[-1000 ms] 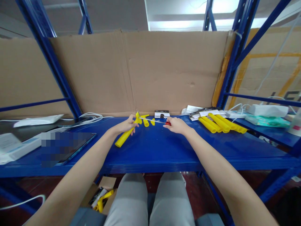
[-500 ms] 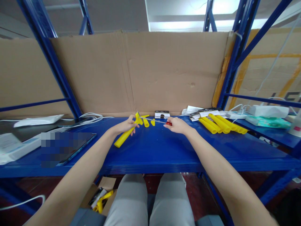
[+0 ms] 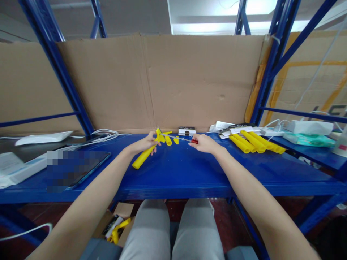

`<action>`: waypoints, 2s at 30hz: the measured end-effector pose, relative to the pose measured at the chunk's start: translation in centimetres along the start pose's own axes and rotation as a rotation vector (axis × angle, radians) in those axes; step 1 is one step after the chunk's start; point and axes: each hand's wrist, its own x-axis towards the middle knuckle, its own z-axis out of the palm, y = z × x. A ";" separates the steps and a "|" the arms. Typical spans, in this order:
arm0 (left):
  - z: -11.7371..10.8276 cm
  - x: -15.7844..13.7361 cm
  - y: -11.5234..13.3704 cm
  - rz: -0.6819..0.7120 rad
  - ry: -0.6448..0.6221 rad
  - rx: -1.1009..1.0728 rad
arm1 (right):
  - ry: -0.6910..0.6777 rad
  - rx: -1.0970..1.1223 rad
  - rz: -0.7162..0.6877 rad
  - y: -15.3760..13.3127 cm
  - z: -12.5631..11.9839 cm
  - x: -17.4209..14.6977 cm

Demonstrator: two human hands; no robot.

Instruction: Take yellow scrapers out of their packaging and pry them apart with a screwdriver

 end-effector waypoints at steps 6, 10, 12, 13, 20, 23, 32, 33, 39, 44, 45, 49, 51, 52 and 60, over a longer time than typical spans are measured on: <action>0.1 0.0 -0.1 0.034 0.001 -0.096 | 0.012 0.006 -0.008 -0.2 0.1 0.0; 0.0 0.0 -0.3 0.055 -0.011 -0.166 | 0.010 0.006 0.007 -0.4 0.1 0.0; 0.0 0.0 -0.3 0.052 -0.010 -0.184 | 0.008 0.001 0.011 -0.5 0.1 0.0; 0.0 -0.1 -0.2 0.051 -0.008 -0.190 | 0.010 -0.001 0.011 -0.5 0.1 0.0; -0.1 -0.6 0.7 0.030 -0.022 -0.254 | 0.029 0.014 -0.006 -0.4 0.5 0.1; -0.1 -0.8 1.0 0.028 -0.007 -0.284 | 0.038 -0.013 -0.004 -0.5 0.5 0.1; 0.2 0.2 0.8 0.072 0.110 -0.120 | 0.083 -0.278 0.039 -1.2 -0.3 -0.3; 0.2 0.4 0.7 0.098 0.120 -0.110 | 0.089 -0.294 0.045 -1.3 -0.4 -0.4; 0.3 1.0 0.2 0.210 0.174 -0.074 | 0.156 -0.365 0.040 -1.8 -0.7 -0.7; 0.5 0.3 0.7 0.151 0.165 -0.063 | 0.178 -0.385 0.006 -2.2 -0.7 -0.8; 0.6 0.2 0.8 0.133 0.167 -0.057 | 0.187 -0.400 -0.002 -2.2 -0.7 -0.8; 0.7 0.1 0.9 0.114 0.186 0.007 | 0.246 -0.477 -0.039 -1.8 -0.5 -0.8; 0.7 0.3 0.7 0.129 0.191 0.041 | 0.272 -0.491 -0.039 -1.5 -0.4 -0.7; 0.7 0.4 0.6 0.142 0.192 0.050 | 0.280 -0.488 -0.031 -1.3 -0.4 -0.6; 1.1 1.3 -0.1 0.267 0.272 0.019 | 0.253 -0.330 0.089 -1.3 -0.6 -0.6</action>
